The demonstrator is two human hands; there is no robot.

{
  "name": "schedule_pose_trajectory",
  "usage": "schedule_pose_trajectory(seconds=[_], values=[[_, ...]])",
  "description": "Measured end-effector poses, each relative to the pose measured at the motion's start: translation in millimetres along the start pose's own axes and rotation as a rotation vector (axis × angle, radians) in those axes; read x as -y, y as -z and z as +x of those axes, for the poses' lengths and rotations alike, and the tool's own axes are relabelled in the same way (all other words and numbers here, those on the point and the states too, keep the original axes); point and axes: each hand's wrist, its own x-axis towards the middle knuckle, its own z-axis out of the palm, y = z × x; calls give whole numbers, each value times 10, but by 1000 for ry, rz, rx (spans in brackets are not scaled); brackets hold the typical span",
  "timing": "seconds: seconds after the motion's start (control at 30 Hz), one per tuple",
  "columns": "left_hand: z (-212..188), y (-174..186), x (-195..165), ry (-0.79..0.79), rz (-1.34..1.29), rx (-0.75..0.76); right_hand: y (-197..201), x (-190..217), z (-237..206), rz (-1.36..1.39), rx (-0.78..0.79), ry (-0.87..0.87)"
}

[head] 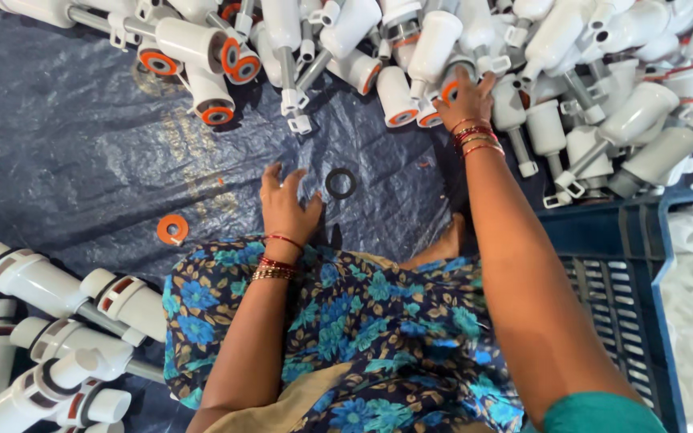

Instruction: The person sits on a tarp and assembles white plastic components by inserting black rubber rings and screwing white caps onto cylindrical bodies. The person handles the parts one at a time, repeating the assembly process for multiple units.

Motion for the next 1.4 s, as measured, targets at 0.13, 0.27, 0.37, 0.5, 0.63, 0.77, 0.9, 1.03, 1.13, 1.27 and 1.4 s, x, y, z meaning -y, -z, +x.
schedule_pose_trajectory(seconds=[0.13, 0.27, 0.37, 0.5, 0.63, 0.77, 0.9, 1.03, 1.13, 1.27, 1.4], values=[[23, -89, 140, 51, -21, 68, -69, -46, -82, 5, -49, -4], [-89, -41, 140, 54, -94, 89, -13, -416, -376, -36, -218, 178], [-201, 62, 63, 34, -138, 104, 144, -680, -746, 196, -233, 101], [-353, 226, -195, -9, -246, 148, 626, -830, -1614, 1084, 29, -353], [-571, 414, -612, -42, -363, 268, 685, -702, -2708, 1053, -116, -82], [-1029, 459, -1027, -354, -545, 342, 373, -428, -3365, 575, -158, 99], [-1395, 183, -1082, -309, -421, 387, 177, -141, -3844, 803, 52, 182], [-1493, -79, -646, -169, -398, 404, 456, -197, -3930, 682, 231, 176], [-1505, -225, -394, -41, -612, 343, 959, -580, -3867, 386, -61, 339], [-1446, -245, -300, 679, -1255, 361, 1971, -1760, -3657, 166, -379, 100], [-1361, -217, -261, 679, -1129, 346, 2774, -3067, -3375, -238, -376, -52]])
